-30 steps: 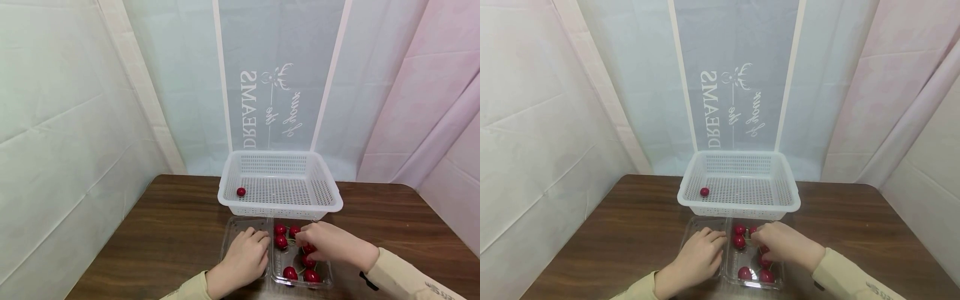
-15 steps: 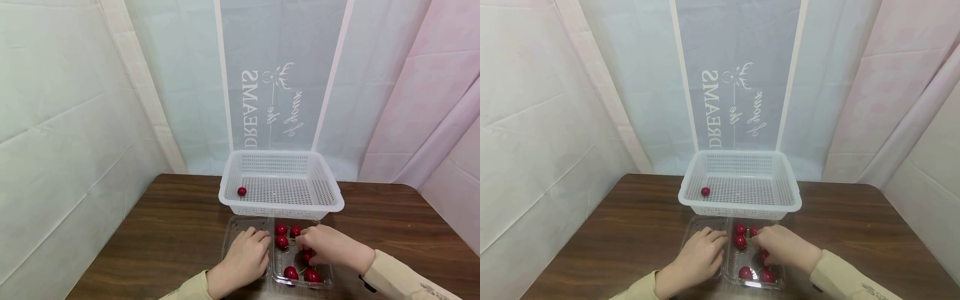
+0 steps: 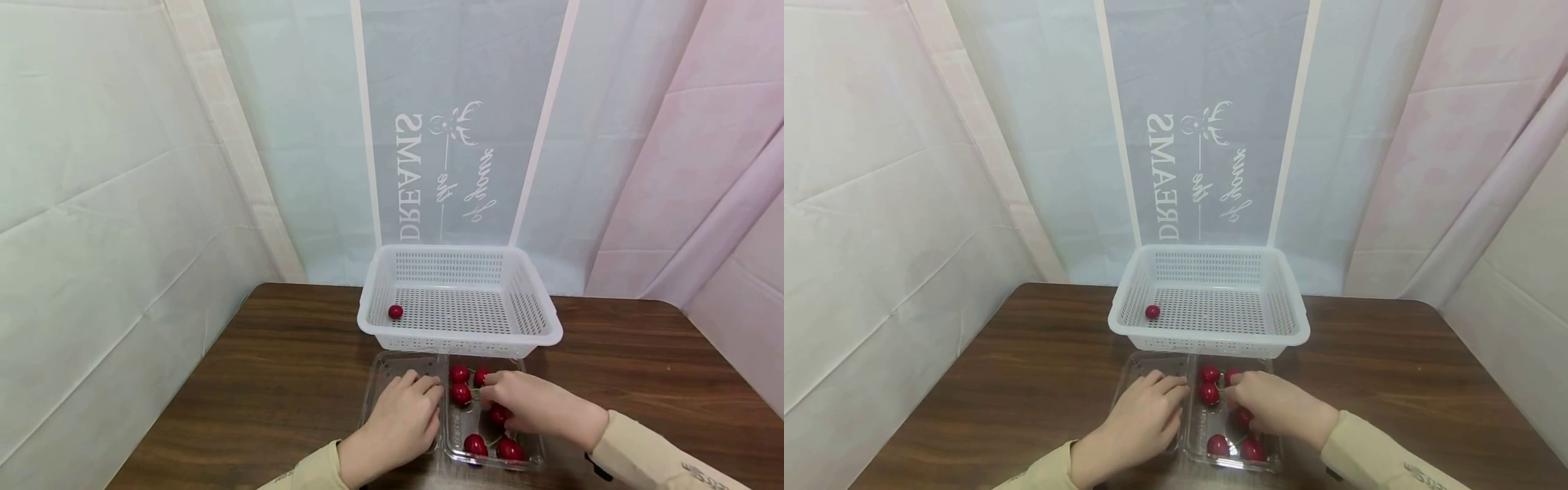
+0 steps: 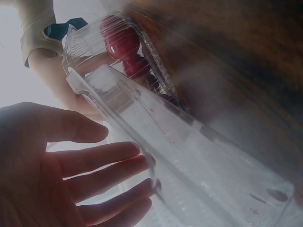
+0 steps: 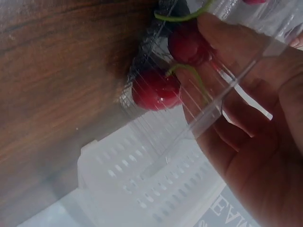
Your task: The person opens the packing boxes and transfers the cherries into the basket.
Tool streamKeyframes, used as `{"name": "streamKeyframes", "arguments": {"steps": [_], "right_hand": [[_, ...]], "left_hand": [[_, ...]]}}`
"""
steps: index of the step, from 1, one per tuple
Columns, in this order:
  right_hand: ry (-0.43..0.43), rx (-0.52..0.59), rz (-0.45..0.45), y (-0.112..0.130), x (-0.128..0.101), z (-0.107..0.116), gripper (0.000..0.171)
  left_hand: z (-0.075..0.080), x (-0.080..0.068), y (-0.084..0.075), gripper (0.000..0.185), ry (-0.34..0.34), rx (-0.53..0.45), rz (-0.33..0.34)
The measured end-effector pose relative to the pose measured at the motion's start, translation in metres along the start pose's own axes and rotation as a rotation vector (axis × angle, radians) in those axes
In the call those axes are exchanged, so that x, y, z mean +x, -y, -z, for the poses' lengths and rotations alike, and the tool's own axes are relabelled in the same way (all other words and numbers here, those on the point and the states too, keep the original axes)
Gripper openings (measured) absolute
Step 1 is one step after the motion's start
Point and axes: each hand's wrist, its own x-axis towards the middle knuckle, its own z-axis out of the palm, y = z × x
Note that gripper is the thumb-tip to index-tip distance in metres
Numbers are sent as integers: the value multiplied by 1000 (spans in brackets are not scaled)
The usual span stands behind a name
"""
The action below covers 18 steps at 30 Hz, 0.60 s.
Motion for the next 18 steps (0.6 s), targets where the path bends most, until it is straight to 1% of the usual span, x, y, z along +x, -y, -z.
{"name": "streamKeyframes", "arguments": {"steps": [5, 13, 18], "right_hand": [[-57, -43, 48, -1, 0, -4, 32], [-71, -177, -9, 3, -2, -7, 33], [-83, -189, -35, 2, -3, -9, 34]], "left_hand": [[1, 0, 0, 17, -2, 1, -4], [1, 0, 0, 17, 9, 0, -1], [1, 0, 0, 17, 11, 0, 1]]}}
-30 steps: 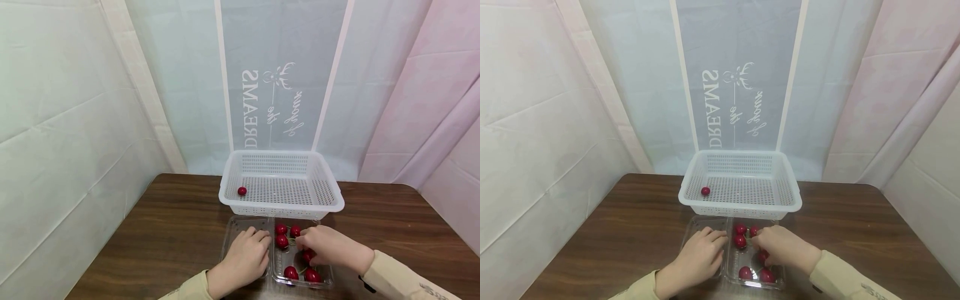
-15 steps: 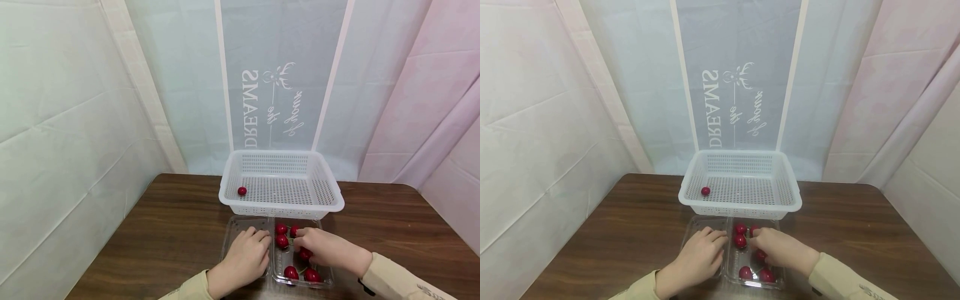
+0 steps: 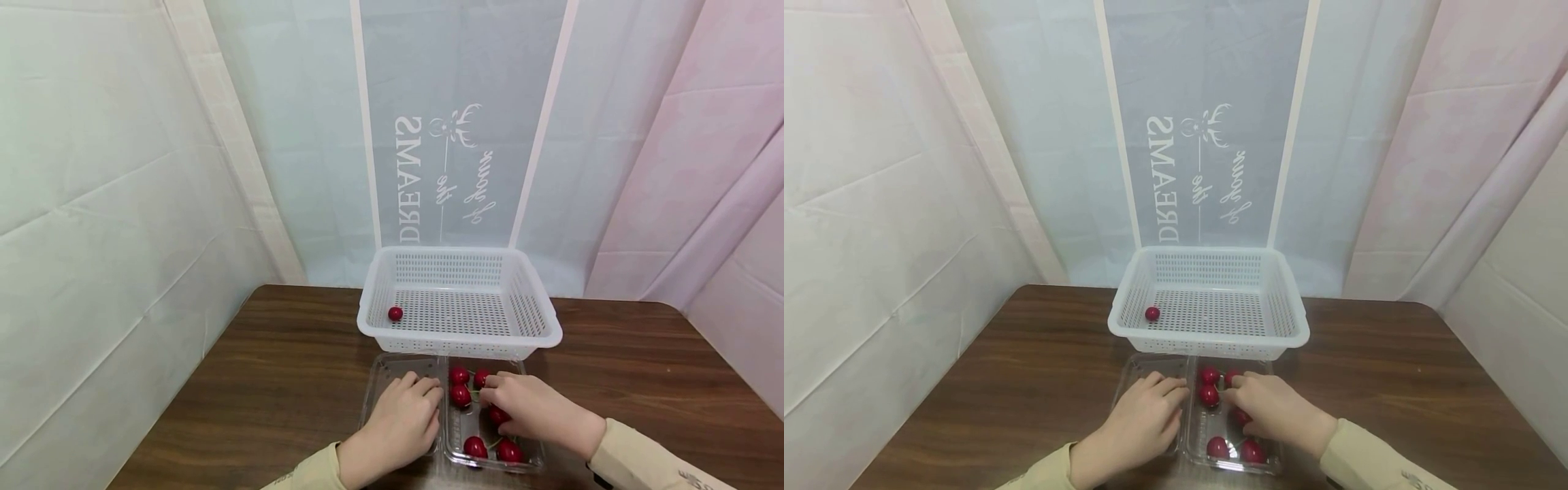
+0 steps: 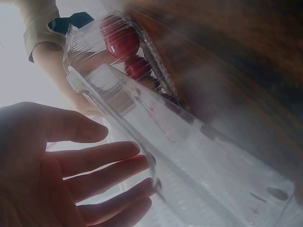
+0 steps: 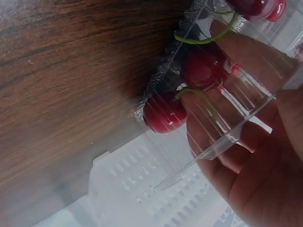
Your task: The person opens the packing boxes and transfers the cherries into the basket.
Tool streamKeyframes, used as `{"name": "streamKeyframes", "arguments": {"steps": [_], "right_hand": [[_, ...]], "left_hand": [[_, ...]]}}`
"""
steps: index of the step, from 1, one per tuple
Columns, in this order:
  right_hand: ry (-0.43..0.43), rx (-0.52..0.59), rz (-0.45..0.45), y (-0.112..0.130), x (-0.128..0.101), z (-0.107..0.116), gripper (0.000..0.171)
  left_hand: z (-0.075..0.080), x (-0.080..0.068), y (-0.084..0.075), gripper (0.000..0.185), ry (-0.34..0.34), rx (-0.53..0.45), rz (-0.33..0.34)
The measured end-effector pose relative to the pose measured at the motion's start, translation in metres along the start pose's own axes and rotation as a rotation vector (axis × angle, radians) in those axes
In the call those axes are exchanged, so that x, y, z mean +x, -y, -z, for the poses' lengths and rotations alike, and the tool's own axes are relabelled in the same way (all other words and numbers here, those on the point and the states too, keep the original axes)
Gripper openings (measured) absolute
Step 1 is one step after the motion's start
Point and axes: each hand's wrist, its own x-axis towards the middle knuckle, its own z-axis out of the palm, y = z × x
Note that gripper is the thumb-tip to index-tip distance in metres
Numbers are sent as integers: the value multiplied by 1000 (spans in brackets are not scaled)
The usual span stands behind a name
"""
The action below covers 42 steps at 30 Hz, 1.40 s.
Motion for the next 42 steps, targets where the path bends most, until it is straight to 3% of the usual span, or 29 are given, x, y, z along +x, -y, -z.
{"name": "streamKeyframes", "arguments": {"steps": [17, 29, 35, 42], "right_hand": [[-20, 38, -4, -2, 2, -2, 26], [-18, 176, -30, -4, 6, 5, 24], [-30, 178, -34, -4, 7, 8, 27], [-132, 148, -12, -5, 7, 14, 34]], "left_hand": [[0, 0, 0, 18, 23, -10, 2], [-1, 0, 0, 18, 21, -2, -4], [-2, 0, 0, 18, 17, 1, 2], [-1, 0, 0, 18, 18, 1, 1]]}}
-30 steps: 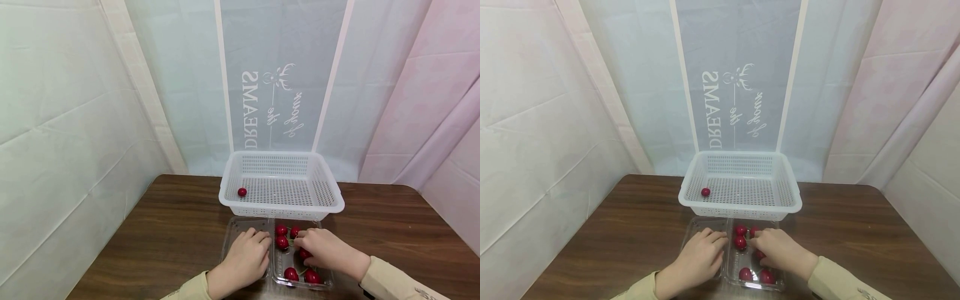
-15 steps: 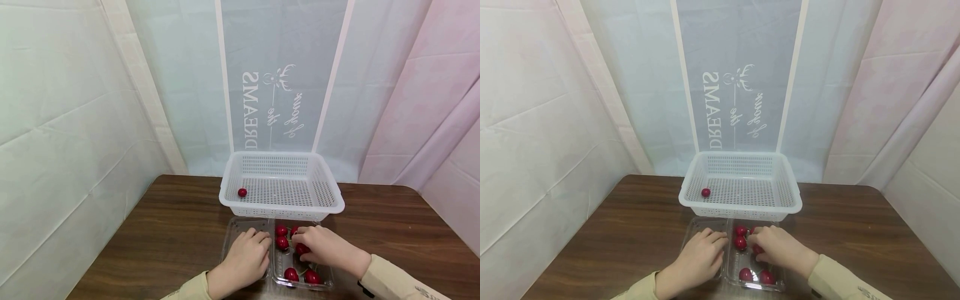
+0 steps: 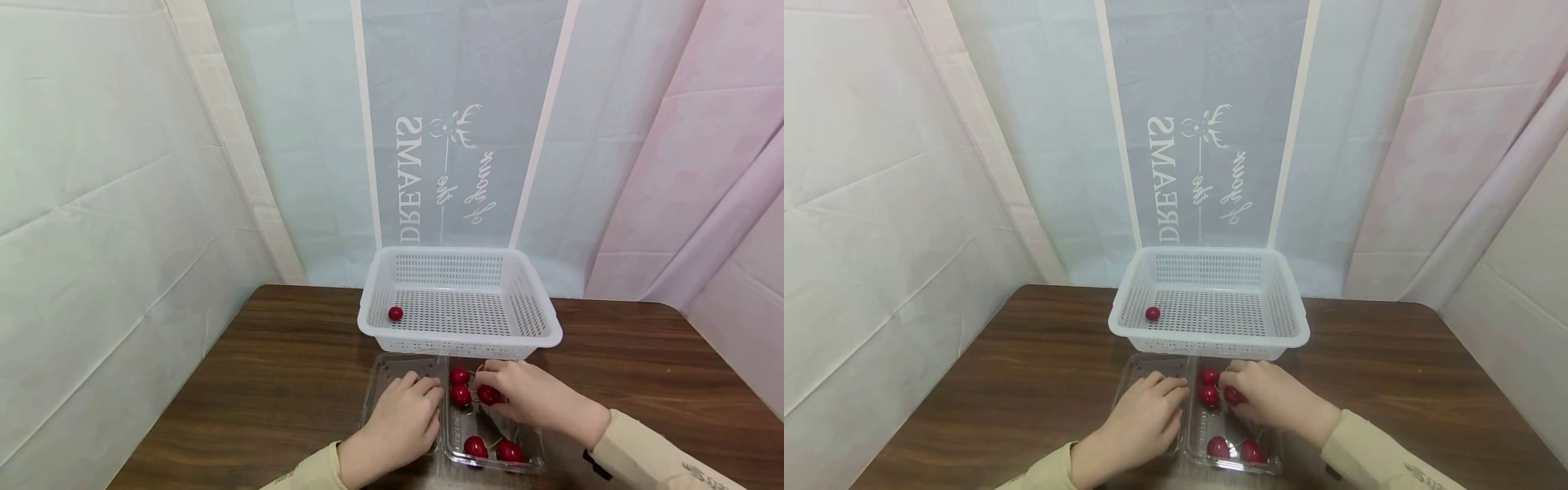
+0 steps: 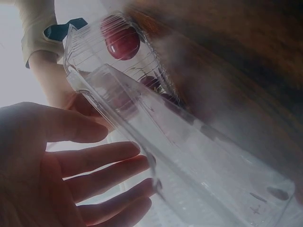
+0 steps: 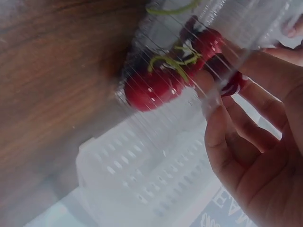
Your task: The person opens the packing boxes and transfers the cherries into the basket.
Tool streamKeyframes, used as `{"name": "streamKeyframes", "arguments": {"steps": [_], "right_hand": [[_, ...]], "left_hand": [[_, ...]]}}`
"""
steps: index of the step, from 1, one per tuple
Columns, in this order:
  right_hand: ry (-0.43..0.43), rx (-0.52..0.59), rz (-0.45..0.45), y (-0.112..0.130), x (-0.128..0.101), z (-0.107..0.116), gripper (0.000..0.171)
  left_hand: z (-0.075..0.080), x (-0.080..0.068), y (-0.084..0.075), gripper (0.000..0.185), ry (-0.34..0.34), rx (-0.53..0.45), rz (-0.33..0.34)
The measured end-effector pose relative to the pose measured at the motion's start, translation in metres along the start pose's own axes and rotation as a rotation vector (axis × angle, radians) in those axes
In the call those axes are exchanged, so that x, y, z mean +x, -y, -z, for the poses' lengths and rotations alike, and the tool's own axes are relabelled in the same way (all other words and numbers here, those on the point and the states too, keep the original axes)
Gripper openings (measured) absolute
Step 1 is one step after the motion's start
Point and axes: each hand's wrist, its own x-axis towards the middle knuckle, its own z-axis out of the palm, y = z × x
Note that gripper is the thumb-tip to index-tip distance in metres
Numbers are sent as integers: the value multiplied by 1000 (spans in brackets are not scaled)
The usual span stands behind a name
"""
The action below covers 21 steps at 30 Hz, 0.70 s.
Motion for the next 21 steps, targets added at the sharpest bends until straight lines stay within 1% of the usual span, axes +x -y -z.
{"name": "streamKeyframes", "arguments": {"steps": [4, 9, 15, 18, 21], "right_hand": [[-29, 22, 7, 0, 2, 5, 34], [-31, 30, 7, 0, 5, 10, 36], [-87, 7, 49, 2, 8, 14, 38], [-121, -16, 71, 2, 10, 18, 38], [-134, -26, 68, 4, 11, 22, 37]], "left_hand": [[1, 0, 0, 18, 2, -5, -1], [1, 0, 0, 18, -7, -5, -2], [0, -1, -1, 16, -28, 5, -1], [0, 0, -1, 16, -24, 5, 0], [1, 0, -1, 16, -19, 4, 1]]}}
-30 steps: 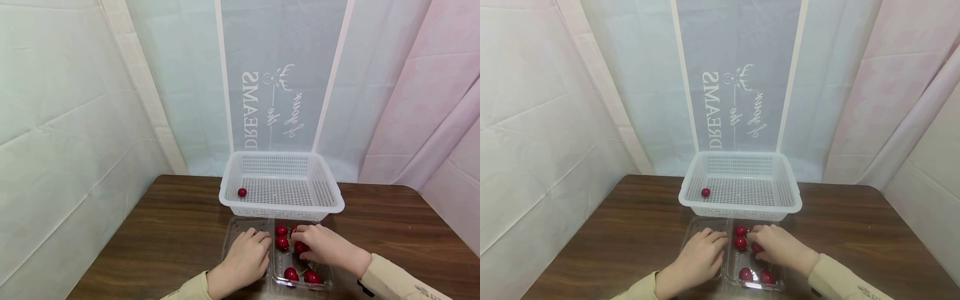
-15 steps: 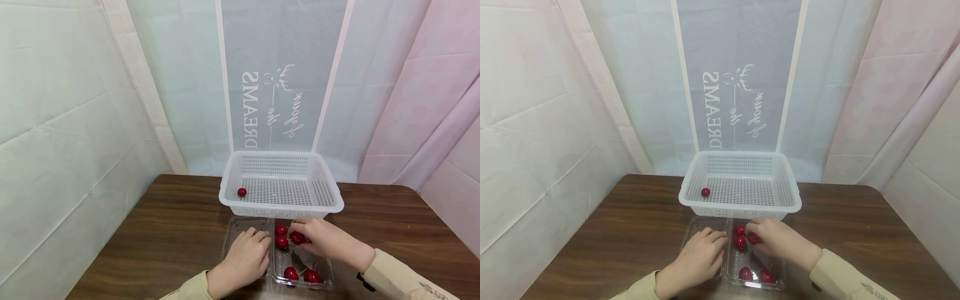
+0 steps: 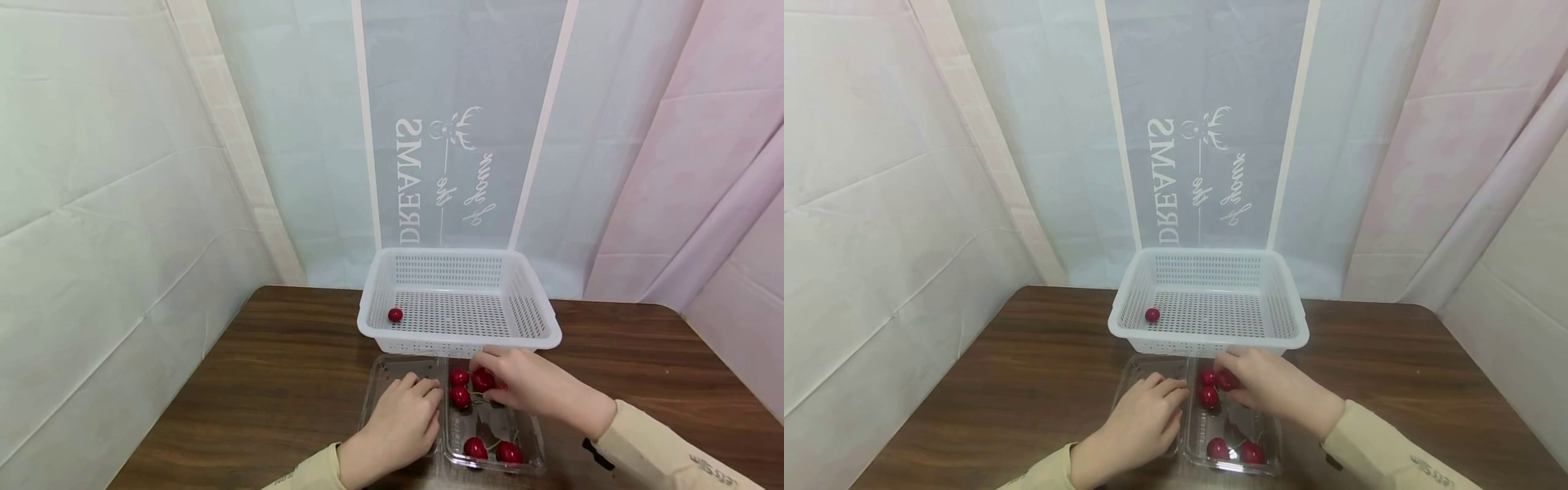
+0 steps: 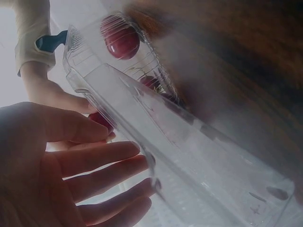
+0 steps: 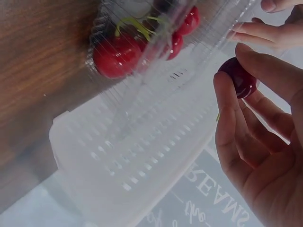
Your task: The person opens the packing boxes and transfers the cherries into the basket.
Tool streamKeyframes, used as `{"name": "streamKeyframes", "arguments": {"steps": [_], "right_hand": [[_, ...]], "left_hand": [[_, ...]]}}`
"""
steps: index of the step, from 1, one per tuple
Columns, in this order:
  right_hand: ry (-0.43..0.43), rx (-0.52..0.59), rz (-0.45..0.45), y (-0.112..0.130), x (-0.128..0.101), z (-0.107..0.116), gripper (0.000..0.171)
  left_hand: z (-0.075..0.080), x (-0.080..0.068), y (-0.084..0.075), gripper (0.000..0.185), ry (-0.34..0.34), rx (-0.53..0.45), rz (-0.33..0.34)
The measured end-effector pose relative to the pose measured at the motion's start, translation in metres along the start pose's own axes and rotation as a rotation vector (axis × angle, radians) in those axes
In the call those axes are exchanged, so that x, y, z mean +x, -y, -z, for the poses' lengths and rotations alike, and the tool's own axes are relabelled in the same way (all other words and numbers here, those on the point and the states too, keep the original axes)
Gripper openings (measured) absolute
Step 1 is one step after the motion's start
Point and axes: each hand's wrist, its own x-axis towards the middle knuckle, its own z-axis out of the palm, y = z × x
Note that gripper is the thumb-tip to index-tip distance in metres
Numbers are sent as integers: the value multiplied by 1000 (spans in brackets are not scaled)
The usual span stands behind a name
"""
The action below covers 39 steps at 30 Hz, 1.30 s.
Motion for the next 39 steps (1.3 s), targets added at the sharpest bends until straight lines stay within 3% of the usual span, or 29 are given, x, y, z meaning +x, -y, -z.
{"name": "streamKeyframes", "arguments": {"steps": [18, 39], "right_hand": [[-5, -13, -43, 3, 13, 18, 32], [-51, -94, -47, -21, 38, 29, 33]], "left_hand": [[0, 0, 0, 16, 3, 1, 0], [1, 0, 0, 15, -10, 0, -6]]}}
